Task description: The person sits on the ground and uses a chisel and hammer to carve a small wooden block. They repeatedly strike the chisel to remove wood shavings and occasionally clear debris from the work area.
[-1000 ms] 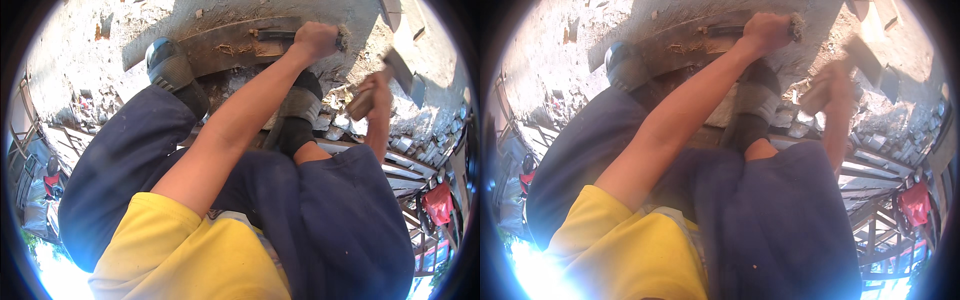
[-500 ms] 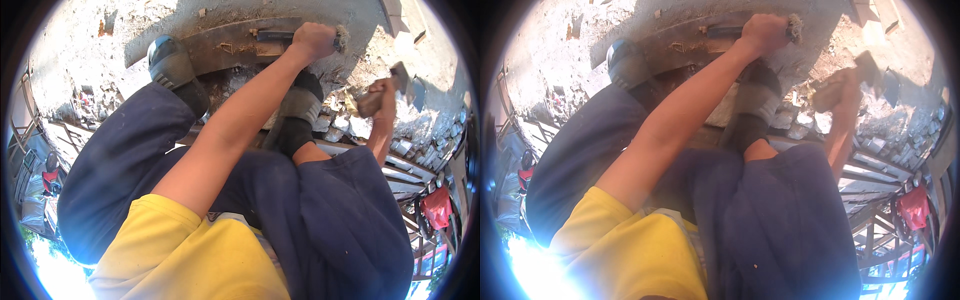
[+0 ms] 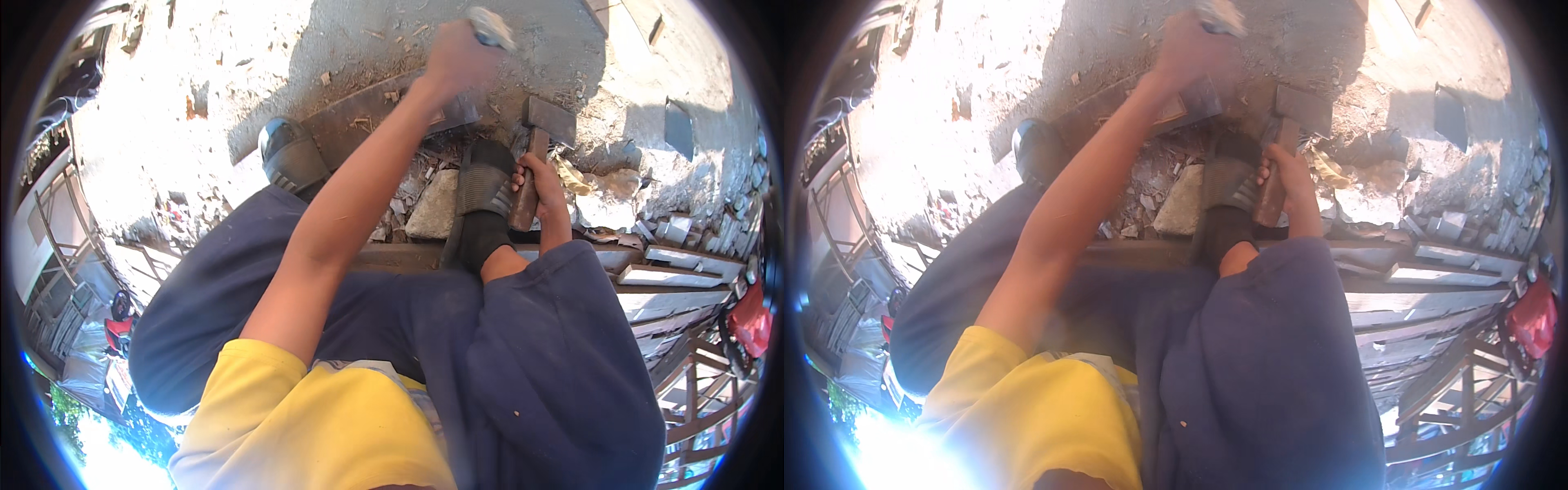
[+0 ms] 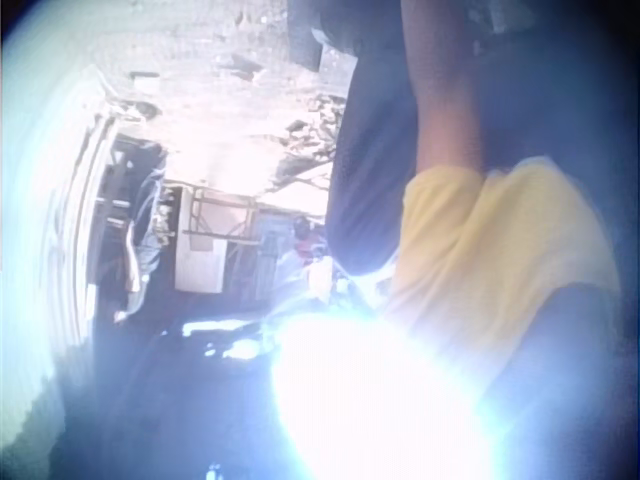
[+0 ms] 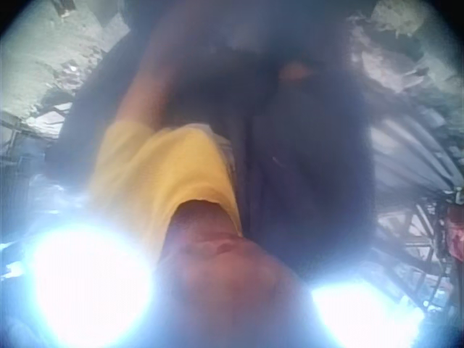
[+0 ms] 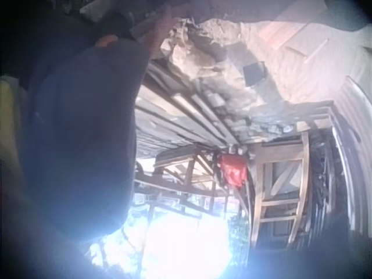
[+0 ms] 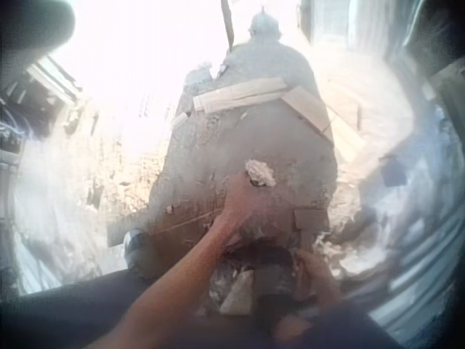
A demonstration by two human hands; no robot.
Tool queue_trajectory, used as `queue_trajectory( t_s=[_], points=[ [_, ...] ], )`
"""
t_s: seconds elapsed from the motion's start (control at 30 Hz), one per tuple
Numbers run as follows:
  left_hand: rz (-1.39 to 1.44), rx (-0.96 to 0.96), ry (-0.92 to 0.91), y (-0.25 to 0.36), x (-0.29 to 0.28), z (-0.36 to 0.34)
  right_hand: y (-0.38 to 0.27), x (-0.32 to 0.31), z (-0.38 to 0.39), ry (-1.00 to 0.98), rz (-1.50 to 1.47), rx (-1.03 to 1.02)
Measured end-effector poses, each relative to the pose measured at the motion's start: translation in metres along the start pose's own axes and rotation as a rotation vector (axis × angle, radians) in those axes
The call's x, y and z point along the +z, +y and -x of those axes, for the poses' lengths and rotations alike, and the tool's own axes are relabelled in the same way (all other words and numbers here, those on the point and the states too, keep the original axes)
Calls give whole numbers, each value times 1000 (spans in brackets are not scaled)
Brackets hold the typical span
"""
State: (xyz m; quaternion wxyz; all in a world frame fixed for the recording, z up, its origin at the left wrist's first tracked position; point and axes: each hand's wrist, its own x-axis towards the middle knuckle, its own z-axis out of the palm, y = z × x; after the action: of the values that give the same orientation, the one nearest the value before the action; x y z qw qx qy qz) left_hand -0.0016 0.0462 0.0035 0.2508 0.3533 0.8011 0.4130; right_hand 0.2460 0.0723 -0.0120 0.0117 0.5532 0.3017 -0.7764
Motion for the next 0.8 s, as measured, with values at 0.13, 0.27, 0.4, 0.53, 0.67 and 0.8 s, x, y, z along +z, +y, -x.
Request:
queue_trajectory(
  t_s=[0.13, 0.27, 0.4, 0.53, 0.67, 0.8],
  points=[
    [509, -365, 16, 4, -75, -22, 0, -4, -4, -20, -66, -5],
    [-34, -359, -381, 40, -162, -14, 4, -5, -2, -57, -141, -28],
    [-777, -249, -516, 59, -231, 14, 9, -11, -8, -87, -131, -60],
    [-989, -454, -498, 65, -298, 55, 14, -14, -9, -163, -186, -88],
    [-828, -277, -444, 90, -309, 90, 23, -28, -18, -215, -300, -69],
    [-570, -265, -335, 125, -307, 124, 29, -24, -17, -323, -359, -48]
  ],
)
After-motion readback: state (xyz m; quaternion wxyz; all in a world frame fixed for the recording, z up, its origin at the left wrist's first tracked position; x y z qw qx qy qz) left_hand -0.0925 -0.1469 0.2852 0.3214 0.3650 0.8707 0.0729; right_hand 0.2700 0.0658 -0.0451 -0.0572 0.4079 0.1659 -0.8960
